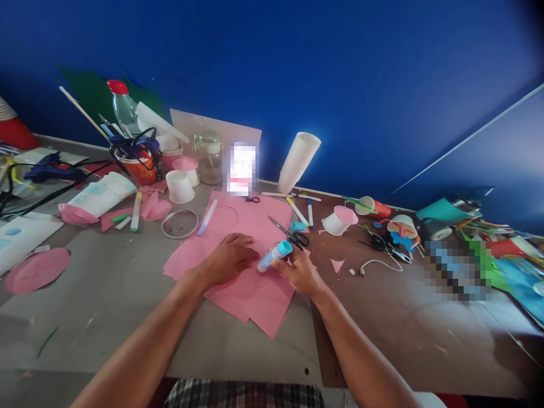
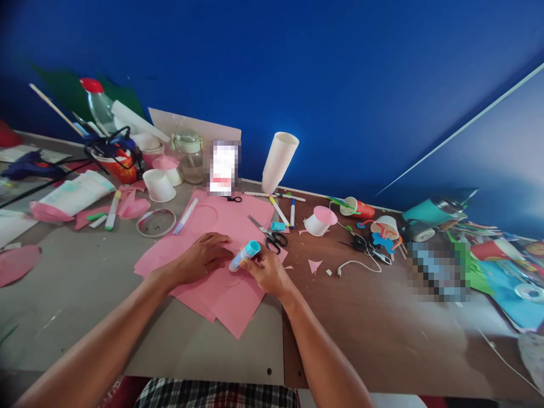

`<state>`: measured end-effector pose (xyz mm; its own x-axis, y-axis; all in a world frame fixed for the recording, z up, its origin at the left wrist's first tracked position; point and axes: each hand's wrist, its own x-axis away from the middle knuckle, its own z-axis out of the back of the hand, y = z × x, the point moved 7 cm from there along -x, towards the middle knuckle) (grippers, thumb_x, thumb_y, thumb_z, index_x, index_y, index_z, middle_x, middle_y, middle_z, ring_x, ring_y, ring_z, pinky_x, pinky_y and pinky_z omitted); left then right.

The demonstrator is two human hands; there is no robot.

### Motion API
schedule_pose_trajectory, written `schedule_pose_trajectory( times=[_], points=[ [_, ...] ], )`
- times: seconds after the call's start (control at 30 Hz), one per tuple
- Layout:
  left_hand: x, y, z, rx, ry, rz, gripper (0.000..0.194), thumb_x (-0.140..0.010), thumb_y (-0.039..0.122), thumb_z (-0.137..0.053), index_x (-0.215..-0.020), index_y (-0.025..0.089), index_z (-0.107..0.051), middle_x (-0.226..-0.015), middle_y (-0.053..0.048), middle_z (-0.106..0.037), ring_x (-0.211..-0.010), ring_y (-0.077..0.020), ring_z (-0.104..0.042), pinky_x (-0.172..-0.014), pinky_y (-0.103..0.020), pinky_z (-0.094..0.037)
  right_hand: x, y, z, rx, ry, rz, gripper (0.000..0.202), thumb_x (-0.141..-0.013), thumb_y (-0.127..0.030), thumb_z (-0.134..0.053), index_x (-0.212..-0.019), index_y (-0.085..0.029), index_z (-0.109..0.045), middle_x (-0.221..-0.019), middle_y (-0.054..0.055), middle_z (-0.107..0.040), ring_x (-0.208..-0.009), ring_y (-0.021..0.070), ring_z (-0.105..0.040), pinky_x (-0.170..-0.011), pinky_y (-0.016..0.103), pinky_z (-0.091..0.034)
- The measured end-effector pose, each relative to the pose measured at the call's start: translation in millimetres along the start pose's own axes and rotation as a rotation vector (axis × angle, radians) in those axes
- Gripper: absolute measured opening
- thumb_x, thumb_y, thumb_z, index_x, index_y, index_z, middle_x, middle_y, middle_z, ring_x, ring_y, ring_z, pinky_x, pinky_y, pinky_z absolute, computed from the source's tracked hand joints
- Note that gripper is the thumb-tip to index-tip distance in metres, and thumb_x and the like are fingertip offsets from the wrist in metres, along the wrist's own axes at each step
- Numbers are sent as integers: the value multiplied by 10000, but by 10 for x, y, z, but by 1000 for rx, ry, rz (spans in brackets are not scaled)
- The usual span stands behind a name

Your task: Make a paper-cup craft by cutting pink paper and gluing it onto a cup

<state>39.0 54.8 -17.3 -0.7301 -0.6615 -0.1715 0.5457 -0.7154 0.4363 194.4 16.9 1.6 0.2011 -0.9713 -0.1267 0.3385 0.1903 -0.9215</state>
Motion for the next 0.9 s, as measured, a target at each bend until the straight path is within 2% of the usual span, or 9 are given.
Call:
schedule_pose_trajectory(
  times=[0.1, 0.2, 0.37, 0.4, 0.57, 0.73, 0.9],
  points=[
    [-5, 7, -13, -9, -12, -13, 239, -896, 223, -571, -1052, 305, -732, -1340, -49, -587, -1253, -264, -499, -1068, -463, -401, 0, 32, -43, 56, 23, 4, 283, -850, -449, -637, -957, -187, -648, -939, 64, -676, -825, 189, -587, -801, 347, -475],
    [0, 4, -15, -4, -3, -14, 243, -898, 221, -567, -1062, 299, -729, -1338, -54, -583, -1254, -263, -495, -1075, -461, -397, 20, 18, -57, 79, 9, -5, 251, -848, -419, -630, -953, -191, -631, -917, 65, -673, -832, 197, -591, -809, 353, -473],
    [11, -6, -3, 17, 1, 14, 266, -851, 189, -618, -1076, 281, -726, -1343, -65, -579, -1261, -272, -490, -1065, -452, -412, 79, -36, -97, -47, -175, -52, 313, -849, -505, -636, -887, -194, -629, -830, 42, -673, -788, 189, -610, -776, 335, -497],
    [10, 0, 2, 21, -1, 11, 261, -851, 189, -615, -1070, 277, -728, -1342, -69, -582, -1260, -272, -494, -1062, -452, -414, 80, -48, -73, -95, -167, -52, 342, -841, -534, -639, -887, -195, -630, -830, 41, -674, -792, 191, -618, -773, 336, -504],
    [5, 26, 20, 22, -13, -17, 270, -858, 182, -595, -1077, 276, -722, -1344, -69, -594, -1282, -259, -487, -1075, -454, -398, 34, -68, 136, -208, 89, 4, 398, -796, -577, -679, -969, -219, -645, -969, 67, -689, -916, 229, -637, -831, 368, -513],
    [5, 1, 5, 25, -15, -8, 272, -834, 176, -622, -1061, 285, -727, -1341, -58, -600, -1292, -262, -478, -1077, -452, -397, 13, -26, 69, -105, 90, 2, 355, -815, -530, -675, -973, -212, -655, -964, 66, -690, -832, 209, -617, -765, 356, -506],
    [0, -16, -11, 23, 18, -28, 229, -884, 230, -591, -1049, 303, -731, -1321, -48, -600, -1262, -254, -493, -1069, -456, -407, 3, -10, -52, 19, 48, 5, 282, -837, -436, -657, -984, -195, -656, -988, 72, -681, -870, 211, -612, -828, 368, -494]
  ],
)
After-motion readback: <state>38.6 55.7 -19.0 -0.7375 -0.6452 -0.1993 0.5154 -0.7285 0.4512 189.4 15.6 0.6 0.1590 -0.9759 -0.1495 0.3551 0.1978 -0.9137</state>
